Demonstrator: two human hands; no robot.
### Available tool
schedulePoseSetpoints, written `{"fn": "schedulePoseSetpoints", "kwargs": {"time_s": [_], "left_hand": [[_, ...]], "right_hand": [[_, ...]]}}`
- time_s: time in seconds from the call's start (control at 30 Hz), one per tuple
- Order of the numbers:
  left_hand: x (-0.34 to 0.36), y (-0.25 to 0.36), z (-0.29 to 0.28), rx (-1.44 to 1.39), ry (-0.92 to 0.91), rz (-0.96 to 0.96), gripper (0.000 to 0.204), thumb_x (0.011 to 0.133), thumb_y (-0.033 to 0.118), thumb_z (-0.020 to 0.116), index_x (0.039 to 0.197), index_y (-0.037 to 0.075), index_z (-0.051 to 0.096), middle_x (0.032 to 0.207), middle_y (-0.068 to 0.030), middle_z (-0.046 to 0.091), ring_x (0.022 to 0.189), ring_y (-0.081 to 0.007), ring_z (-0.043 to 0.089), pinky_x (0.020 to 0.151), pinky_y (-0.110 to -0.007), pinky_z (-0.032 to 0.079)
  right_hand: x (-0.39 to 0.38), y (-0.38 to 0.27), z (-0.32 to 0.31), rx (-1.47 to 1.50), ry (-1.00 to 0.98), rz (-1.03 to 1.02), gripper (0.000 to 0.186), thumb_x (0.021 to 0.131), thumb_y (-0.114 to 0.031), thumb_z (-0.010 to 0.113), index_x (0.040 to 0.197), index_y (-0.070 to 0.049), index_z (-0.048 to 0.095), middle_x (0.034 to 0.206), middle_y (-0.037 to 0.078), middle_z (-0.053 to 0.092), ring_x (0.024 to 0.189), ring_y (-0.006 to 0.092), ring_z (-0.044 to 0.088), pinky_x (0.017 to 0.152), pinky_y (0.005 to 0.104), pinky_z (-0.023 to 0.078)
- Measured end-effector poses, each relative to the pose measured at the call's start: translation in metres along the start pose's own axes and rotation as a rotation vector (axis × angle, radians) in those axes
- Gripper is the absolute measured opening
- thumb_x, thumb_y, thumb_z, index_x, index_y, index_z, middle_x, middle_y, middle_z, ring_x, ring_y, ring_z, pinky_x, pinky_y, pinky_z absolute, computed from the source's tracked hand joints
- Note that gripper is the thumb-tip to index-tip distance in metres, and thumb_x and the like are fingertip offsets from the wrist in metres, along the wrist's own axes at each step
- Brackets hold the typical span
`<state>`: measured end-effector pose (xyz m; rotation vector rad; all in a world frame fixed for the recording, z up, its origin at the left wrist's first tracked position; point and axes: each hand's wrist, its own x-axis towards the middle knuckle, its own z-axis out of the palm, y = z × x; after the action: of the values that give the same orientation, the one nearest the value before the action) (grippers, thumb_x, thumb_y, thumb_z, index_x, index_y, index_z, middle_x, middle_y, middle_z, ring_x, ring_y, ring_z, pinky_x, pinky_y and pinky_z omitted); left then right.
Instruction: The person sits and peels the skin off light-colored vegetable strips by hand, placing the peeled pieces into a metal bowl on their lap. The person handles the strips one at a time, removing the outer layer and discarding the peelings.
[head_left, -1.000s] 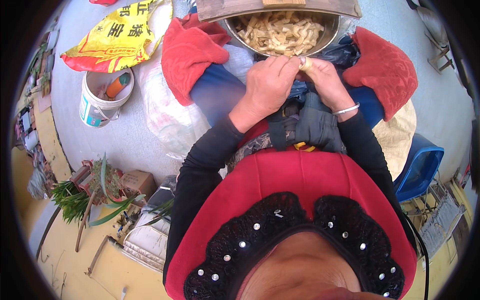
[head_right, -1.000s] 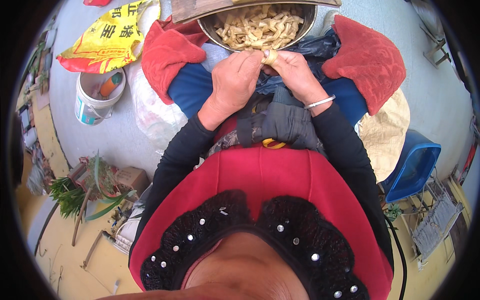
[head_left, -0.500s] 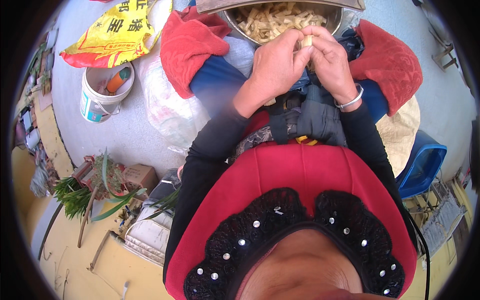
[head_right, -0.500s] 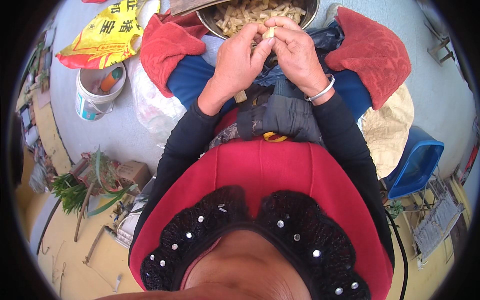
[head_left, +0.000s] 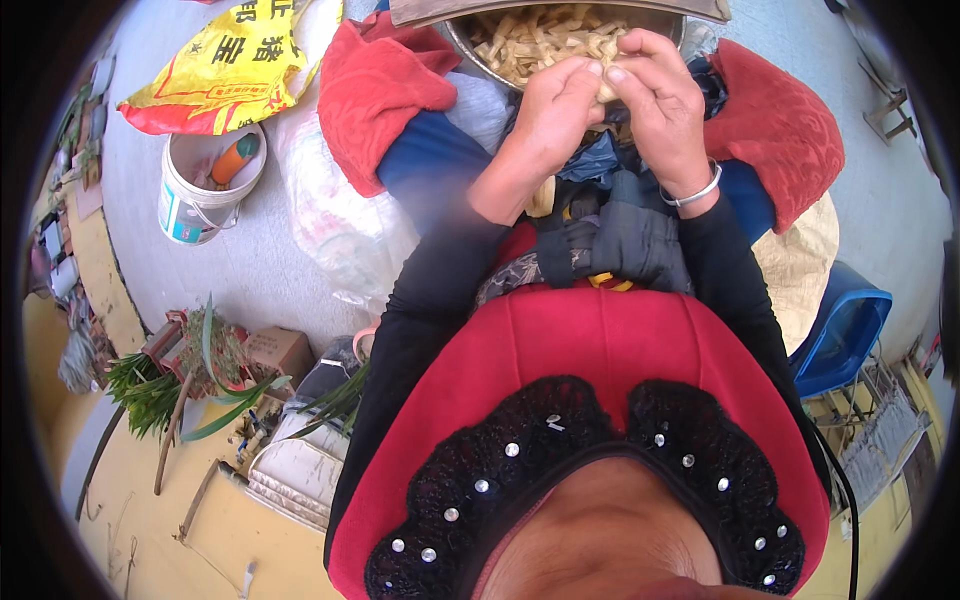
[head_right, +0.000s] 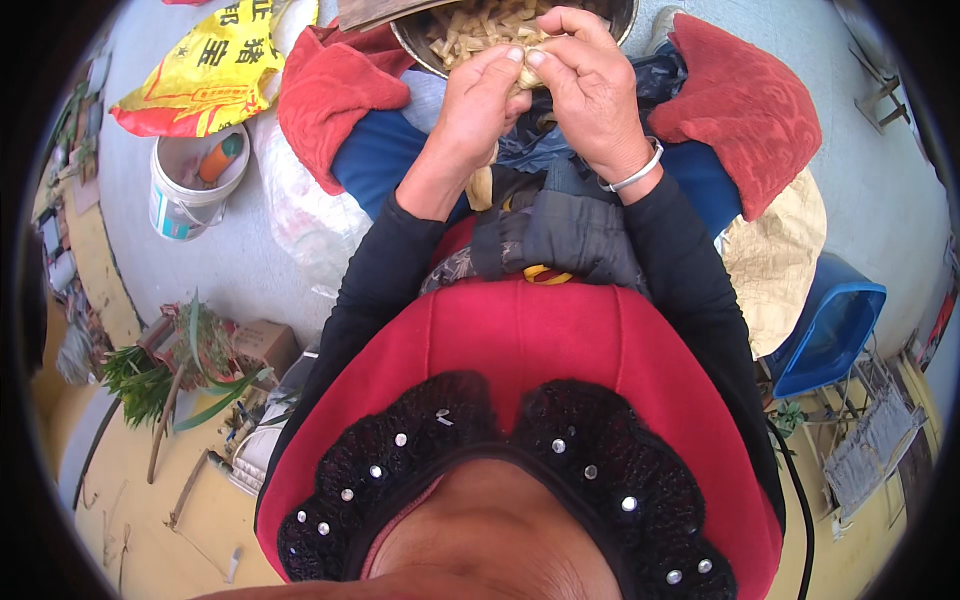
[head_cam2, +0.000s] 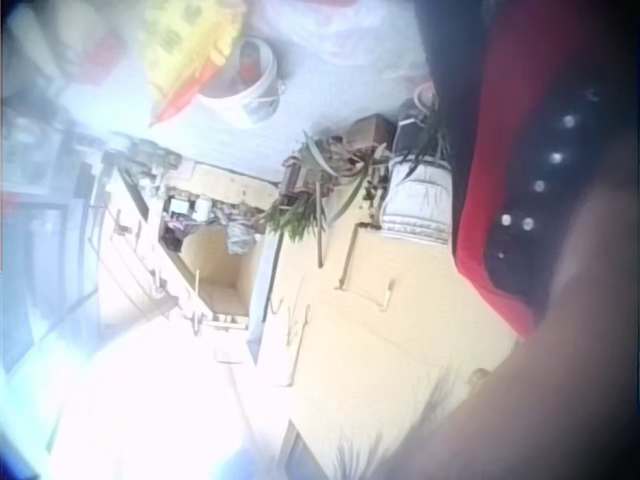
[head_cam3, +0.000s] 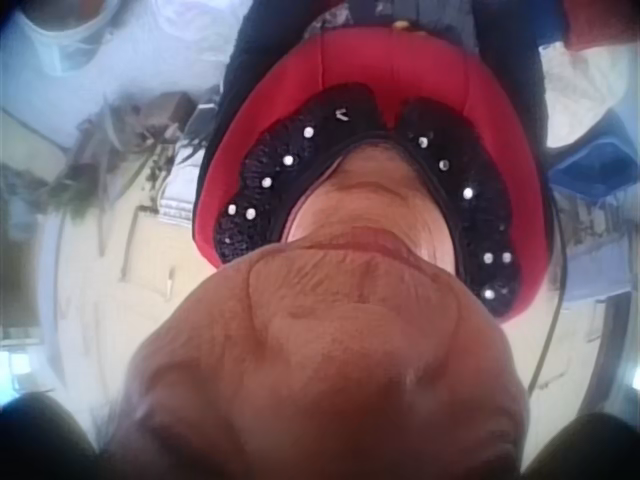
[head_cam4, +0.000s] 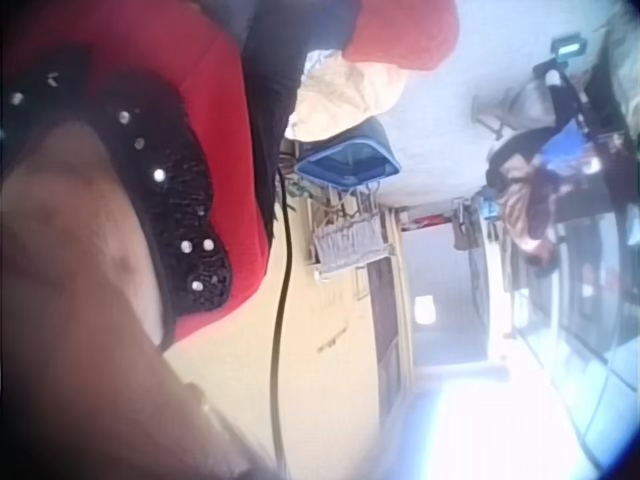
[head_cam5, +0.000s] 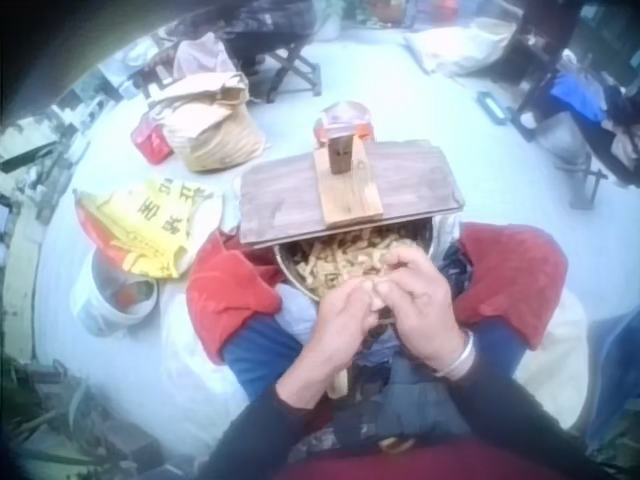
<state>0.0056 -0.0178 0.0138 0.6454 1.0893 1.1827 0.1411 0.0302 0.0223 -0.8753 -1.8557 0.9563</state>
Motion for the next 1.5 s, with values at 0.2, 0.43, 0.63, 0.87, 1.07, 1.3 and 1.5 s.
{"fn": "schedulePoseSetpoints", "kwargs": {"time_s": [0.2, 0.43, 0.63, 0.87, 1.07, 1.3, 1.5], "left_hand": [[-0.028, 0.012, -0.003, -0.316, -0.109, -0.165, 0.029, 0.103, 0.026, 0.042, 0.118, 0.004, 0.052, 0.06, 0.0039, 0.039, 0.047, -0.0031, 0.03, 0.041, -0.019, 0.024], [-0.022, 0.011, 0.0, -0.227, -0.046, -0.035, 0.034, 0.099, 0.026, 0.053, 0.125, 0.004, 0.053, 0.063, 0.0031, 0.046, 0.05, -0.0028, 0.037, 0.042, -0.018, 0.026], [-0.021, 0.016, -0.002, -0.461, -0.146, -0.173, 0.035, 0.102, 0.026, 0.043, 0.129, 0.005, 0.05, 0.06, 0.0035, 0.039, 0.047, -0.0049, 0.031, 0.042, -0.02, 0.025], [-0.015, 0.027, 0.009, -0.3, -0.01, -0.072, 0.029, 0.101, 0.023, 0.043, 0.122, 0.005, 0.052, 0.058, 0.0023, 0.038, 0.046, -0.0054, 0.029, 0.041, -0.021, 0.024], [-0.027, 0.018, 0.005, -0.396, -0.145, -0.104, 0.028, 0.102, 0.023, 0.042, 0.115, 0.003, 0.057, 0.059, 0.0024, 0.038, 0.047, -0.0043, 0.027, 0.041, -0.02, 0.023], [-0.029, 0.013, -0.01, 0.489, 0.096, 0.468, 0.015, 0.093, 0.009, 0.061, 0.103, -0.002, 0.065, 0.073, -0.0025, 0.062, 0.058, -0.0113, 0.056, 0.053, -0.024, 0.044], [-0.025, 0.022, -0.012, 0.995, 0.167, 0.784, 0.014, 0.087, 0.01, 0.066, 0.099, 0.003, 0.066, 0.082, -0.0119, 0.068, 0.068, -0.0282, 0.067, 0.059, -0.032, 0.052]], "right_hand": [[-0.001, -0.02, 0.003, 0.076, -0.011, 0.04, 0.009, 0.087, -0.002, 0.063, 0.093, 0.005, 0.065, 0.111, 0.01, 0.058, 0.099, 0.0174, 0.057, 0.085, 0.0255, 0.046], [0.0, -0.024, -0.005, 0.003, -0.033, -0.012, 0.009, 0.087, -0.001, 0.063, 0.093, 0.005, 0.065, 0.113, 0.01, 0.057, 0.099, 0.0177, 0.058, 0.085, 0.0258, 0.046], [0.007, -0.015, -0.003, 0.18, -0.02, 0.072, 0.011, 0.09, -0.003, 0.062, 0.095, 0.006, 0.066, 0.116, 0.007, 0.056, 0.1, 0.0141, 0.056, 0.086, 0.024, 0.045], [0.02, -0.016, -0.002, 0.084, 0.049, -0.106, 0.013, 0.092, -0.007, 0.059, 0.097, 0.003, 0.067, 0.107, 0.006, 0.059, 0.095, 0.0137, 0.056, 0.082, 0.0249, 0.045], [0.02, 0.009, -0.017, 0.694, 0.09, 0.248, 0.015, 0.092, 0.001, 0.056, 0.1, 0.009, 0.066, 0.122, 0.008, 0.053, 0.113, 0.0182, 0.053, 0.099, 0.0304, 0.041], [0.025, 0.003, -0.031, 0.691, -0.174, 0.371, 0.024, 0.098, -0.013, 0.053, 0.108, 0.005, 0.065, 0.12, 0.009, 0.058, 0.111, 0.0176, 0.056, 0.098, 0.0317, 0.043], [0.028, -0.015, -0.047, 0.107, -0.389, 0.221, 0.025, 0.093, -0.022, 0.062, 0.105, 0.0, 0.065, 0.08, 0.007, 0.062, 0.076, 0.012, 0.06, 0.07, 0.0255, 0.048]]}}
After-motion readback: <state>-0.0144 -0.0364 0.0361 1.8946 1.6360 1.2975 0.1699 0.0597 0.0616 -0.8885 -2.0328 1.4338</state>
